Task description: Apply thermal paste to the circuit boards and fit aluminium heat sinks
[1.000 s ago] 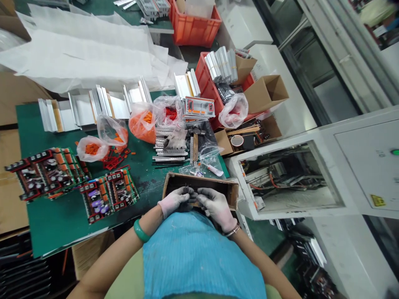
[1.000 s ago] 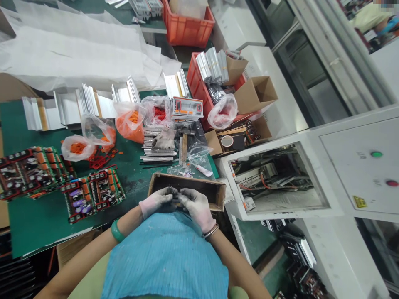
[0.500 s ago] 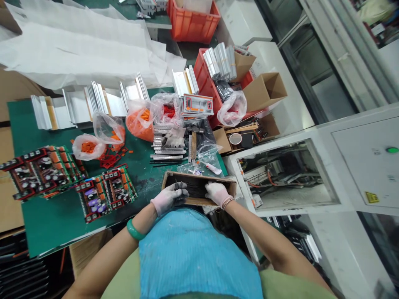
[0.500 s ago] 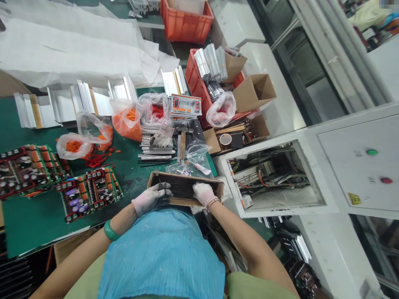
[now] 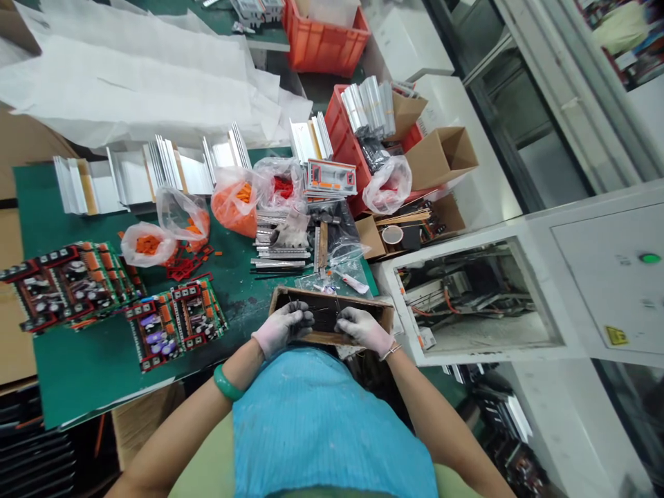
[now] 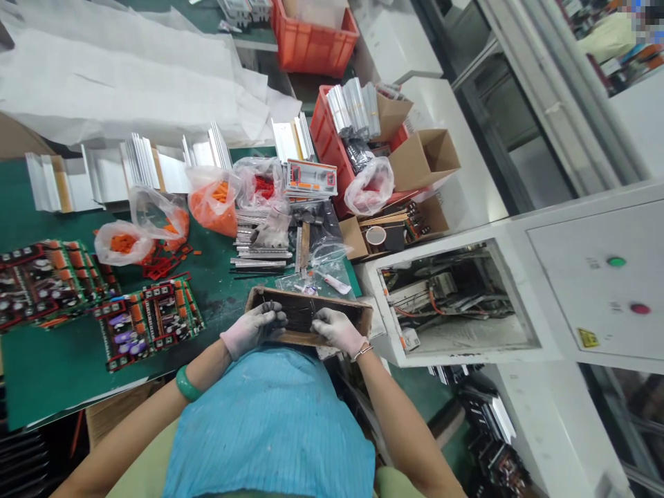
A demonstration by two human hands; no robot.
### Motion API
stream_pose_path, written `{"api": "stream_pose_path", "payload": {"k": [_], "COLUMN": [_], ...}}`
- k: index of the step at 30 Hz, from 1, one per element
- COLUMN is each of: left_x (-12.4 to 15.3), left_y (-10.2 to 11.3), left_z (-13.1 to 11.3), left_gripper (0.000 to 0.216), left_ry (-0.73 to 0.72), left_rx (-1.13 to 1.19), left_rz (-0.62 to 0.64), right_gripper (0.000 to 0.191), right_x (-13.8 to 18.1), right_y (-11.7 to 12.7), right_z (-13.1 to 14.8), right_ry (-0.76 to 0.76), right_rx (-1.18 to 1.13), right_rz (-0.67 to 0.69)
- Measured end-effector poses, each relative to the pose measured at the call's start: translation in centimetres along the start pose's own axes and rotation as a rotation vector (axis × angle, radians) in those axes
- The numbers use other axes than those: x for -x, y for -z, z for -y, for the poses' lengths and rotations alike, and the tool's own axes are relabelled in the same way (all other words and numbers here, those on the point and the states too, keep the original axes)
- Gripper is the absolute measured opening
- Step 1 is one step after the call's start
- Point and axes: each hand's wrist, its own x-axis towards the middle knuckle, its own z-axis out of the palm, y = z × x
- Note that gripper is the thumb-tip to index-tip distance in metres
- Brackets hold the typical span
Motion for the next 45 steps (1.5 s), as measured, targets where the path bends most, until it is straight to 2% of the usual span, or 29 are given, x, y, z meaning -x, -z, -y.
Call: {"api": "stream_pose_path", "payload": {"k": [5,8,10,12,14,16,18,21,24,26,29,31,34,36,38,40,42,43,45], "left_x": [-0.1,-0.1,-0.1,0.0,0.2,0.3,0.3,0.2,0.0,-0.2,-0.3,-0.1,0.3,0.6,0.7,0.5,0.1,-0.1,-0.5], "left_y": [-0.5,-0.7,-0.8,-0.8,-0.9,-0.9,-0.9,-0.5,-0.2,-0.1,-0.2,-0.5,-0.9,-1.0,-0.9,-0.7,-0.3,-0.2,0.1], "left_z": [0.1,0.0,-0.2,-0.3,-0.3,-0.1,0.1,0.2,0.1,0.1,0.3,0.4,0.3,0.2,0.2,0.5,0.9,1.2,1.6], "left_gripper": [0.029,0.032,0.035,0.041,0.044,0.044,0.046,0.049,0.058,0.059,0.050,0.049,0.054,0.056,0.057,0.056,0.056,0.056,0.059], "left_ry": [-0.006,-0.004,0.010,0.037,0.066,0.078,0.070,0.031,-0.014,-0.019,0.019,0.051,0.120,0.170,0.190,0.180,0.151,0.130,0.084], "left_rx": [-0.067,-0.145,-0.208,-0.267,-0.315,-0.344,-0.350,-0.307,-0.233,-0.194,-0.157,-0.140,-0.131,-0.127,-0.112,-0.086,-0.051,-0.031,0.009], "left_rz": [-0.023,-0.025,-0.010,0.016,0.051,0.084,0.108,0.121,0.113,0.105,0.106,0.119,0.160,0.192,0.208,0.208,0.199,0.193,0.180], "right_gripper": [0.021,0.017,0.012,0.011,0.012,0.014,0.016,0.018,0.016,0.016,0.018,0.017,0.015,0.020,0.024,0.021,0.016,0.016,0.020], "right_x": [0.2,0.5,0.7,0.7,0.6,0.5,0.4,0.5,0.8,1.1,1.5,1.8,2.1,2.3,2.4,2.6,2.7,2.7,2.5], "right_y": [-1.6,-1.9,-1.8,-1.5,-1.2,-1.0,-0.8,-0.8,-1.0,-1.4,-2.1,-2.5,-2.7,-2.6,-2.4,-2.5,-2.6,-2.7,-2.8], "right_z": [2.0,2.9,3.5,4.0,4.3,4.5,4.3,3.9,4.0,4.6,5.5,5.8,5.5,5.2,5.0,5.2,5.7,6.0,6.4], "right_ry": [0.020,0.050,0.157,0.295,0.382,0.418,0.408,0.247,-0.018,-0.121,-0.148,-0.076,0.276,0.498,0.566,0.482,0.288,0.180,0.010], "right_rx": [-0.266,-0.245,-0.016,0.350,0.653,0.759,0.636,0.150,-0.327,-0.499,-0.528,-0.429,-0.105,0.156,0.292,0.197,-0.048,-0.175,-0.376], "right_rz": [0.078,0.034,-0.095,-0.186,-0.173,-0.145,-0.194,-0.304,-0.207,-0.115,-0.092,-0.163,-0.322,-0.365,-0.363,-0.419,-0.477,-0.470,-0.359]}}
